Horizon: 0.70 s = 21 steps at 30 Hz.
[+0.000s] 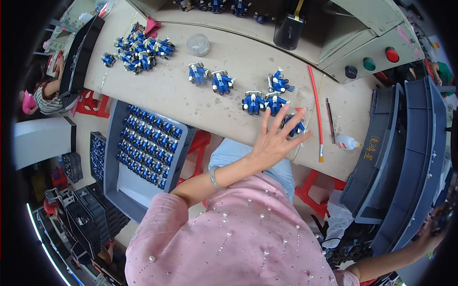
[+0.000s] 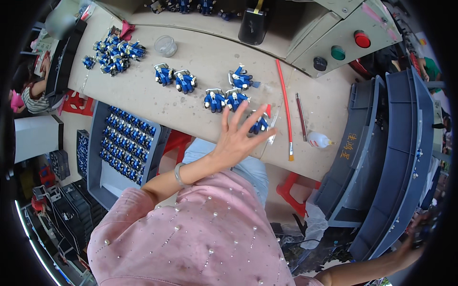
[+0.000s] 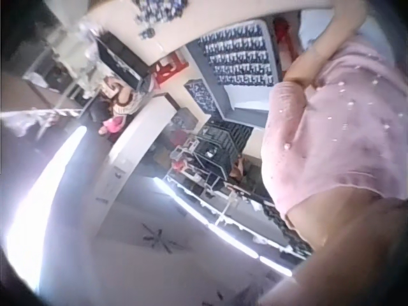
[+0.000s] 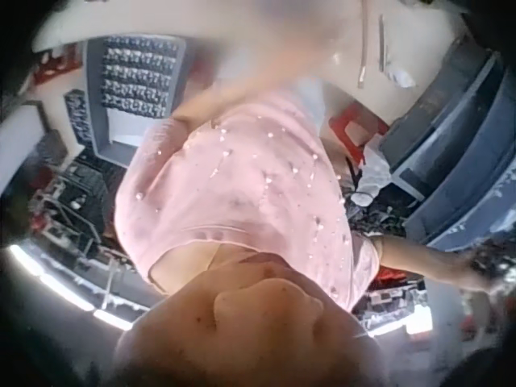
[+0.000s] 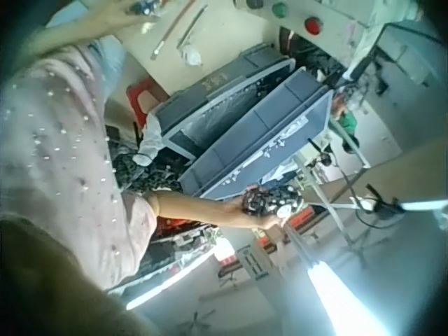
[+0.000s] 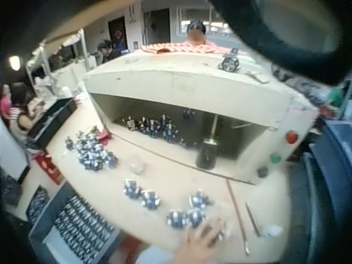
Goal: Assembling small plastic robot toys by applying adhesive to components with a brush.
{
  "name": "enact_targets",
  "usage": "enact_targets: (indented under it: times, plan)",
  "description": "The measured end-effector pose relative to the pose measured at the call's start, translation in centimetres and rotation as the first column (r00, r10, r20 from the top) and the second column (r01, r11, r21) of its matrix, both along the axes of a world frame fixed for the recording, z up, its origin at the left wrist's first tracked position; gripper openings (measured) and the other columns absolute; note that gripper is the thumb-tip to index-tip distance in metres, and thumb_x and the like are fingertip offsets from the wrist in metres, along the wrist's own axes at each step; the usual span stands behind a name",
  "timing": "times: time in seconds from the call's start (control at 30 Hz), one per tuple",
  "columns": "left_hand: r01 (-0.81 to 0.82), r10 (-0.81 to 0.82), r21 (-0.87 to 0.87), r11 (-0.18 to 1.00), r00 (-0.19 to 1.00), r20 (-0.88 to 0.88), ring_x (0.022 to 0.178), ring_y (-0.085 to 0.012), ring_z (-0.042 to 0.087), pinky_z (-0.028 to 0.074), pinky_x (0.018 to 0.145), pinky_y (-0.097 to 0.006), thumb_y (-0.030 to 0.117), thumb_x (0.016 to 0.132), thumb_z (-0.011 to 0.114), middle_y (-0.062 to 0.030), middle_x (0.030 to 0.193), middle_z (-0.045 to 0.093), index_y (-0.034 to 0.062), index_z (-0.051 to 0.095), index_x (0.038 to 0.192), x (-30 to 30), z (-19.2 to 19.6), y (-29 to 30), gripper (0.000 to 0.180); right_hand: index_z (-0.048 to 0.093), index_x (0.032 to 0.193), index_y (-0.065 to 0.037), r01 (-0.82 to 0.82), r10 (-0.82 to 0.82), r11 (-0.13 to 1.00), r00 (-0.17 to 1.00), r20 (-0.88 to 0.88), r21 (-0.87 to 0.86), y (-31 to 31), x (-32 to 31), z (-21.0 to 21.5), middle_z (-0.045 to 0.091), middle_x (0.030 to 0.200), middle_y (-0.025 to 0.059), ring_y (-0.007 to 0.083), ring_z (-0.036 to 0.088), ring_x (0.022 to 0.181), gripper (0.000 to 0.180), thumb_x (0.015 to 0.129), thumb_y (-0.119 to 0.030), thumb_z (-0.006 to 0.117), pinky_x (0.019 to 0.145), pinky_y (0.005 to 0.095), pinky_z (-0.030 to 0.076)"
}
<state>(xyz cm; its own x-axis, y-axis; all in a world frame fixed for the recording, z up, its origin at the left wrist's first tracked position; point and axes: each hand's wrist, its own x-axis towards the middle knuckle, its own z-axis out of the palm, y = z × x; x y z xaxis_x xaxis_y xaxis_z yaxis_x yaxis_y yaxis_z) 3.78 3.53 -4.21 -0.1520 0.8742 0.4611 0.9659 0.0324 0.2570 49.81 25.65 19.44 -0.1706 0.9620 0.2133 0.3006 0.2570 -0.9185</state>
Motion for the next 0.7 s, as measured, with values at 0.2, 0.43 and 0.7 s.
enact_targets:
  times: [0.2, 0.43, 0.7]
  plan:
    - [-0.109, 0.106, -0.001, 0.994, 0.970, 0.219, 0.137, -0.0346, 0.024, 0.012, 0.108, -0.059, 0.002, 0.075, 0.056, -0.0078, 0.148, 0.032, 0.0229, 0.064, 0.112, -3.1, -1.1, 2.0, 0.043, 0.062, 0.097, -0.003, -0.282, 0.262, 0.959, 0.918, 0.297, 0.026, -11.8, -29.4, -8.5, 0.059, 0.096, 0.0096, 0.0209, 0.057, 0.095, 0.028, 0.072, -0.015, 0.069, 0.086, 0.0331, 0.043]
    - [-0.194, 0.201, -0.057, 0.979, 0.963, 0.179, 0.139, -0.0347, 0.022, 0.009, 0.109, -0.061, -0.003, 0.073, 0.055, -0.0079, 0.150, 0.030, 0.0218, 0.062, 0.116, -4.1, -0.5, 1.5, 0.050, 0.064, 0.100, -0.008, -0.419, 0.221, 0.875, 0.793, 0.567, 0.244, -8.6, -38.8, -18.2, 0.048, 0.120, 0.0240, 0.0380, 0.055, 0.107, 0.031, 0.071, -0.013, 0.074, 0.087, 0.0414, 0.046]
    - [-0.230, 0.185, 0.156, 0.961, 0.948, 0.259, 0.132, -0.0339, 0.033, 0.017, 0.108, -0.052, 0.005, 0.075, 0.062, -0.0161, 0.140, 0.041, 0.0214, 0.069, 0.107, -4.2, -1.1, -0.1, 0.037, 0.065, 0.111, -0.013, -0.401, 0.259, 0.903, 0.796, 0.547, 0.156, -9.7, -40.3, -19.9, 0.042, 0.128, 0.0259, 0.0410, 0.057, 0.106, 0.038, 0.076, -0.020, 0.075, 0.087, 0.0411, 0.047]
